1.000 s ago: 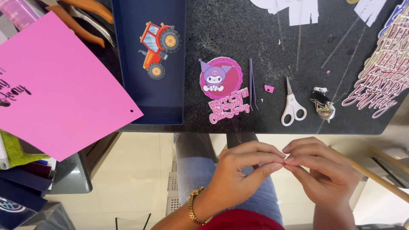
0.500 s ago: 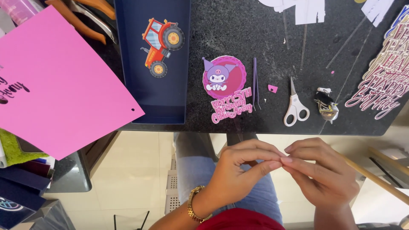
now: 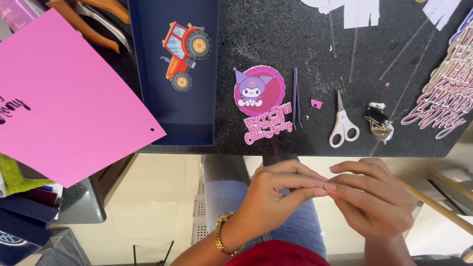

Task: Assembling decorative cake toppers by gluing various cutouts and elements together at a craft desk.

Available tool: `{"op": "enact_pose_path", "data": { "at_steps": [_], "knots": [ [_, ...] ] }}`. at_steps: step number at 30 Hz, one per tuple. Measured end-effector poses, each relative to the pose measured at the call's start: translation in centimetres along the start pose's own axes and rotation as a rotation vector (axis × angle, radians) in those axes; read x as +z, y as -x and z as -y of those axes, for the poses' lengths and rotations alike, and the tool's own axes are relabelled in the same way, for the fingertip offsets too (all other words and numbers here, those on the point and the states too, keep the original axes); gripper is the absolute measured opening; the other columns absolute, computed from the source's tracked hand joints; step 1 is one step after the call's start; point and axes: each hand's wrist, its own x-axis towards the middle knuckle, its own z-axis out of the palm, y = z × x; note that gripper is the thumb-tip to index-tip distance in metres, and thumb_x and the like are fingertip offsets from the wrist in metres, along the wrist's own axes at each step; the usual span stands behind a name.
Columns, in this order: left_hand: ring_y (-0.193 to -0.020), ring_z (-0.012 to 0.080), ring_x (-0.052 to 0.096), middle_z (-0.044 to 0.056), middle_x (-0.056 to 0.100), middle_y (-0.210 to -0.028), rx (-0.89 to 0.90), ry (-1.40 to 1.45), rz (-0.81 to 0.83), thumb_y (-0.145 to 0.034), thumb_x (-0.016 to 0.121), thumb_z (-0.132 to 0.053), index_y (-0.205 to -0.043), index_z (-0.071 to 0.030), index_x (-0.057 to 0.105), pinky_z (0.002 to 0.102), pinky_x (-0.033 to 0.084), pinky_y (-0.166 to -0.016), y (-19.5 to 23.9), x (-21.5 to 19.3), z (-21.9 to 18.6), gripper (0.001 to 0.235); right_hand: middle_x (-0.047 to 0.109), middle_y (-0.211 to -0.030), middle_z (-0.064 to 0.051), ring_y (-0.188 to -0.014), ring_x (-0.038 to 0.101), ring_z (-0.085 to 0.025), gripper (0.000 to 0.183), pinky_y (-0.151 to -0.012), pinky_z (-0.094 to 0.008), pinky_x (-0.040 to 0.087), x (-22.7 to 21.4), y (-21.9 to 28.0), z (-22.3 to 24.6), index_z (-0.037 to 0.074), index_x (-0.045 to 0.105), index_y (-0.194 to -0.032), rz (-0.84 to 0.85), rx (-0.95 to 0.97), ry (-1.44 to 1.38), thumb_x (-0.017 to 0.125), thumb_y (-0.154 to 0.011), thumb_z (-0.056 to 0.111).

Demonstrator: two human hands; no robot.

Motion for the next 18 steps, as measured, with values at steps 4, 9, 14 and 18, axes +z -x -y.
{"op": "enact_pose_path", "data": {
  "at_steps": [4,9,14,18],
  "knots": [
    [-0.098,0.0163,0.074,0.008,0.076,-0.105,0.02,-0.001,-0.068,-0.094,0.075,-0.012,-0.104,-0.011,0.077,0.026,0.061,-0.094,-0.3,0.2,-0.1,0.01,0.07,-0.079,-0.017,-0.076,0.075,-0.033,0.004,-0.075,-0.038,0.062,0.5,0.4,1.3,-0.001,0.066,-0.084,-0.121,0.387,-0.272,0.067,-0.086,0.002],
    [-0.097,0.0159,0.072,0.01,0.074,-0.121,0.043,-0.008,-0.066,-0.098,0.072,-0.014,-0.12,-0.01,0.071,0.025,0.059,-0.077,0.1,0.7,0.0,0.023,0.071,-0.082,-0.014,-0.08,0.071,-0.028,0.008,-0.077,-0.035,0.059,0.7,1.4,1.8,-0.001,0.069,-0.091,-0.151,0.601,-0.445,0.066,-0.091,0.007],
    [-0.107,0.0221,0.076,0.011,0.076,-0.117,0.108,0.037,-0.155,-0.1,0.07,-0.01,-0.117,-0.007,0.072,0.03,0.063,-0.101,0.0,2.2,0.4,0.018,0.068,-0.081,-0.016,-0.076,0.066,-0.029,0.008,-0.075,-0.035,0.055,1.4,0.7,2.8,-0.006,0.067,-0.09,-0.2,0.6,-0.254,0.065,-0.091,0.001],
    [-0.106,0.0249,0.076,0.011,0.074,-0.122,0.225,-0.04,-0.206,-0.102,0.071,-0.006,-0.123,-0.008,0.069,0.033,0.062,-0.098,0.1,2.8,1.3,0.021,0.064,-0.077,-0.015,-0.077,0.064,-0.031,0.004,-0.078,-0.038,0.054,2.3,0.9,2.7,-0.008,0.065,-0.092,-0.284,0.599,-0.203,0.067,-0.091,-0.005]
  ]
}}
